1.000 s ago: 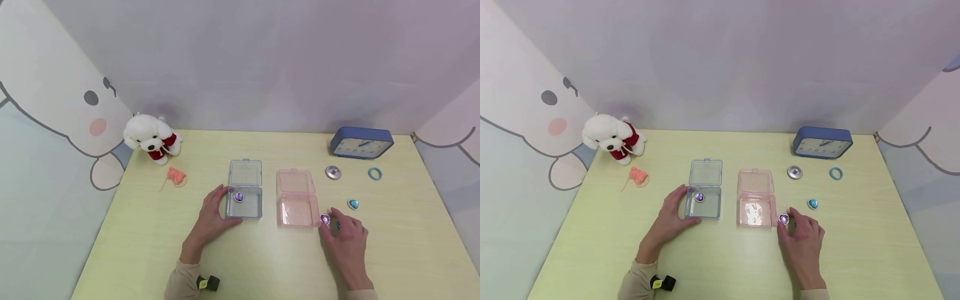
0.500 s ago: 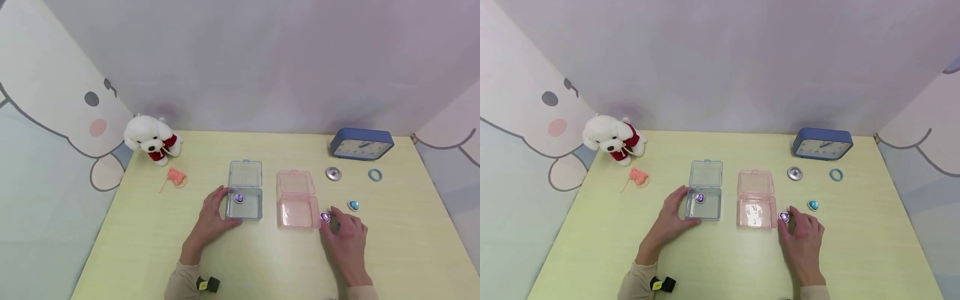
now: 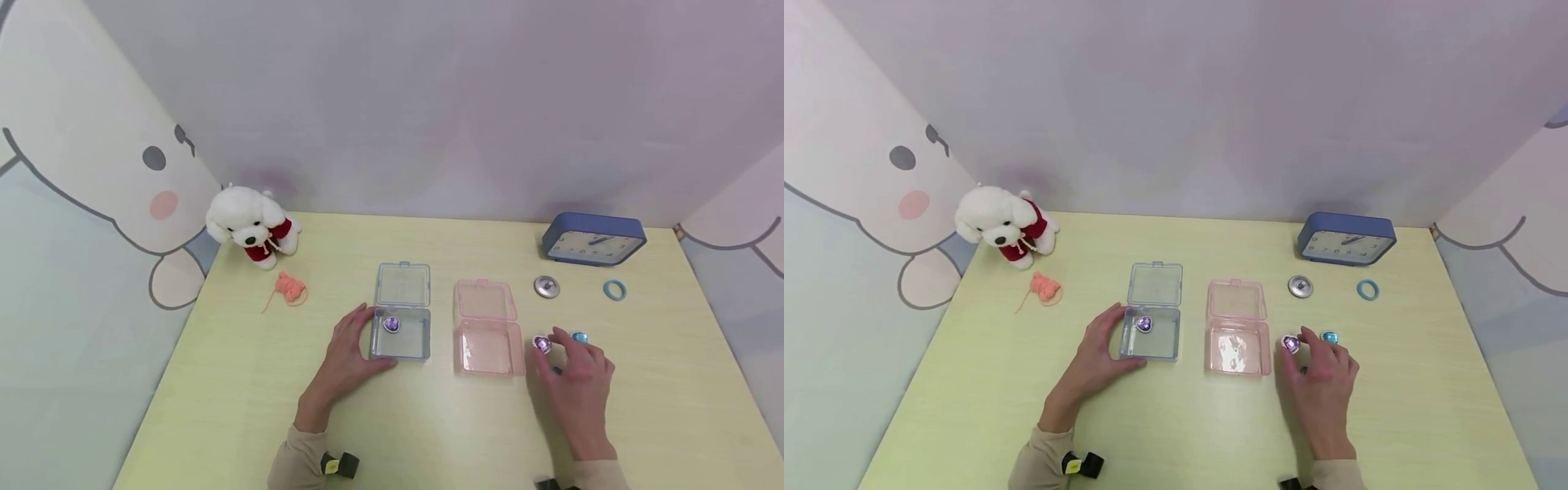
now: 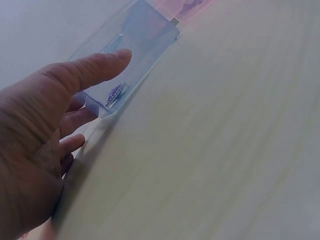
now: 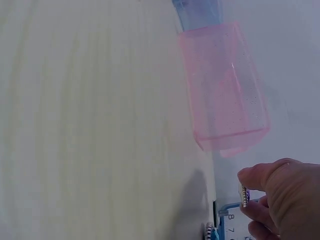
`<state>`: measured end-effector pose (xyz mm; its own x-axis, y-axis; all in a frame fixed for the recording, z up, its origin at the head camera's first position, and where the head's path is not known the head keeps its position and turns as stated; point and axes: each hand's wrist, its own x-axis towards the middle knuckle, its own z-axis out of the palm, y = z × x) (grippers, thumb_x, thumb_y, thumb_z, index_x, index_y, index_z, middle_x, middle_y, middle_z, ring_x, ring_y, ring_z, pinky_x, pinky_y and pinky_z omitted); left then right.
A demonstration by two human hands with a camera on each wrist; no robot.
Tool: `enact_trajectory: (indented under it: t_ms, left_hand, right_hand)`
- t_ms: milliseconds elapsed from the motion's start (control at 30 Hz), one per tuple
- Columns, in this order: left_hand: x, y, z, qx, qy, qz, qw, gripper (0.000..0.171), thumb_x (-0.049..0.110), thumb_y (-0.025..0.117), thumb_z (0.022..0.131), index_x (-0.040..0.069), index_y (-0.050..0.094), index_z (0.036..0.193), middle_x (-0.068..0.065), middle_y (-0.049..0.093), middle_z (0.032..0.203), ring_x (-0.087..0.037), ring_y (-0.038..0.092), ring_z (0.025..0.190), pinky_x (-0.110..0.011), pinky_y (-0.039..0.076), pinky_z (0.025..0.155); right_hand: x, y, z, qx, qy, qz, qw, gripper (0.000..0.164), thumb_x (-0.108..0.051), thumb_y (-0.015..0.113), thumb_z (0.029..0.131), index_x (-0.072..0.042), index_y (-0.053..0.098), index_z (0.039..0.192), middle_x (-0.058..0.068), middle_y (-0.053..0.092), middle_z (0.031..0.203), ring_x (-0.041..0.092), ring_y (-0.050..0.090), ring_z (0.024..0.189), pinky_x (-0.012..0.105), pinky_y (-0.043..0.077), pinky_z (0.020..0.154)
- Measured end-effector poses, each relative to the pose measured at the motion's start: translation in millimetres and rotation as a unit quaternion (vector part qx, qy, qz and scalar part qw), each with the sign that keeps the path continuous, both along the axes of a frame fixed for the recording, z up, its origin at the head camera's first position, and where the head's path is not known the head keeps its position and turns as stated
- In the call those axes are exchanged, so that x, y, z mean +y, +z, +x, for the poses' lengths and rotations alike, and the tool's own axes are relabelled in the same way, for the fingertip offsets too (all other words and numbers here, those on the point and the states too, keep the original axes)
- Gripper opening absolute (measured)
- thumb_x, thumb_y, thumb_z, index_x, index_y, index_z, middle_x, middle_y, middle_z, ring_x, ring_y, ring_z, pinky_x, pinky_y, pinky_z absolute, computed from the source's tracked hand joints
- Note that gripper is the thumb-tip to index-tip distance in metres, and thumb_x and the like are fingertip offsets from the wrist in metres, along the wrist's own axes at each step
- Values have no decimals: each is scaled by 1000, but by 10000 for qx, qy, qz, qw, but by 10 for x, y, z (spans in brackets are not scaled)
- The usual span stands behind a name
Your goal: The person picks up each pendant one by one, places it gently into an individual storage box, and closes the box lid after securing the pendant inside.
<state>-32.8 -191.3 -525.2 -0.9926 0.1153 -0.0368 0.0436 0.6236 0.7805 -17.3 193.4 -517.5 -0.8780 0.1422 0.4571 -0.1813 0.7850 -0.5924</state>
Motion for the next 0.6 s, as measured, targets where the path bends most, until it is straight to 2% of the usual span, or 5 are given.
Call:
enact_trajectory:
  t_ms: [133,267,367,600]
  left_hand:
    - [0,-6,3,0,10,18,10000,97,41,96,74,19,48,155,-14,38,167,-41,30,154,-71,31,118]
    - [-4,1,3,-1,18,42,10000,97,42,95,74,19,48,155,-14,38,167,-42,30,154,-71,31,118]
    - [-4,-6,-1,-18,5,28,10000,97,43,95,74,19,48,156,-14,38,167,-42,31,154,-71,31,118]
    - [7,14,6,-44,1,47,10000,97,41,95,74,18,48,156,-14,38,167,-41,30,155,-70,30,119]
  right_hand:
    - [-1,57,-30,439,41,40,9990,50,5,89,73,9,70,119,27,75,103,53,56,99,62,33,91]
    - [-56,112,-65,753,145,-5,9971,51,7,91,69,7,72,117,24,75,99,51,57,97,55,32,89]
    - [-123,147,-91,865,244,-23,9959,52,6,91,68,6,72,116,23,75,97,50,58,95,52,31,90]
    - [-327,223,-139,841,435,-121,9954,51,2,91,71,6,72,118,23,76,99,46,57,95,54,32,90]
